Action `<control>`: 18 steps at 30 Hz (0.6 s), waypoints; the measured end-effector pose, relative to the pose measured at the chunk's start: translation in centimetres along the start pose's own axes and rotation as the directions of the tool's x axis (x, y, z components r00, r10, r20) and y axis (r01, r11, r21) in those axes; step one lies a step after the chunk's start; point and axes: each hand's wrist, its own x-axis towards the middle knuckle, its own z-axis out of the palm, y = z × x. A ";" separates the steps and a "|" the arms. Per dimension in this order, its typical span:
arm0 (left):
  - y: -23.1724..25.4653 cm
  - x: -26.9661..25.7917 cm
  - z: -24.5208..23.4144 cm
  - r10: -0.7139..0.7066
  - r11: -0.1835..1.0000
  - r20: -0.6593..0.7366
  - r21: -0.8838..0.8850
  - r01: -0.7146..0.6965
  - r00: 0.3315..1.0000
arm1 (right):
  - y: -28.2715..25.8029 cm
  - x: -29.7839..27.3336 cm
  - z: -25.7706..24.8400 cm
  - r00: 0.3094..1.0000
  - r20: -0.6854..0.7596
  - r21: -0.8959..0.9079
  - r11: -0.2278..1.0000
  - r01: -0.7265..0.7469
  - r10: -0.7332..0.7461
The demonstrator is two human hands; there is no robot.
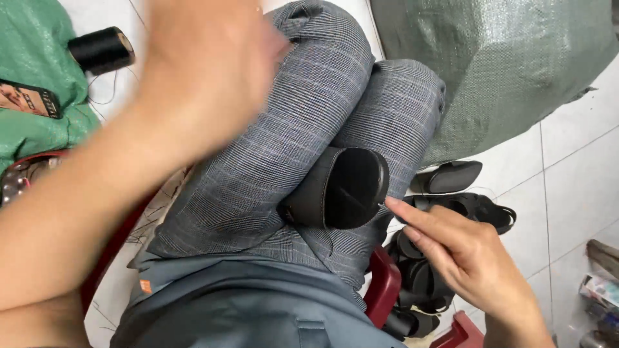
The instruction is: Hand-sewing the upper and sole of a sandal using a needle and thread.
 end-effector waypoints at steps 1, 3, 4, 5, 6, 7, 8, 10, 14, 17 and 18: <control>1.4 0.3 0.0 0.033 0.975 -0.035 -0.220 -0.040 0.999 | -0.1 0.1 -0.1 1.000 0.017 -0.044 0.999 -0.004 0.004; 4.0 -0.8 0.3 0.176 0.962 0.041 -0.217 -0.163 0.983 | -0.2 0.2 -0.4 0.999 0.040 -0.066 0.998 -0.016 0.019; 5.3 -1.3 0.4 0.322 0.930 0.113 -0.223 -0.292 0.940 | -0.2 0.2 -0.5 0.998 0.057 -0.084 0.996 -0.026 0.031; 5.9 -1.5 0.9 0.319 0.931 0.113 -0.225 -0.289 0.941 | -0.3 0.3 -0.7 0.998 0.061 -0.086 0.996 -0.027 0.033; 6.4 -1.7 1.5 0.321 0.900 0.159 -0.358 -0.249 0.934 | -0.4 0.4 -0.8 0.997 0.071 -0.099 0.995 -0.014 0.021; 7.0 -1.8 2.0 0.329 0.854 0.204 -0.482 -0.198 0.922 | -0.5 0.5 -1.0 0.997 0.082 -0.112 0.994 0.000 0.009; 7.2 -2.0 2.2 0.328 0.853 0.203 -0.482 -0.198 0.922 | -0.6 0.5 -1.0 0.997 0.083 -0.112 0.994 -0.001 0.010; 7.4 -2.2 2.7 0.328 0.868 0.168 -0.441 -0.227 0.930 | -0.8 0.5 -1.2 0.995 0.095 -0.180 0.984 0.007 0.010; 7.8 -2.2 2.9 0.318 0.865 0.151 -0.451 -0.220 0.936 | -1.2 -0.1 -1.1 0.986 0.104 -0.421 0.904 -0.078 0.133; 8.3 -2.6 3.1 0.311 0.885 0.130 -0.401 -0.237 0.941 | -2.0 -0.3 -0.6 0.954 0.121 -0.699 0.706 -0.115 0.275; 8.3 -2.5 3.2 0.306 0.883 0.126 -0.407 -0.232 0.944 | -1.8 -0.1 -0.5 0.958 0.115 -0.675 0.728 -0.118 0.261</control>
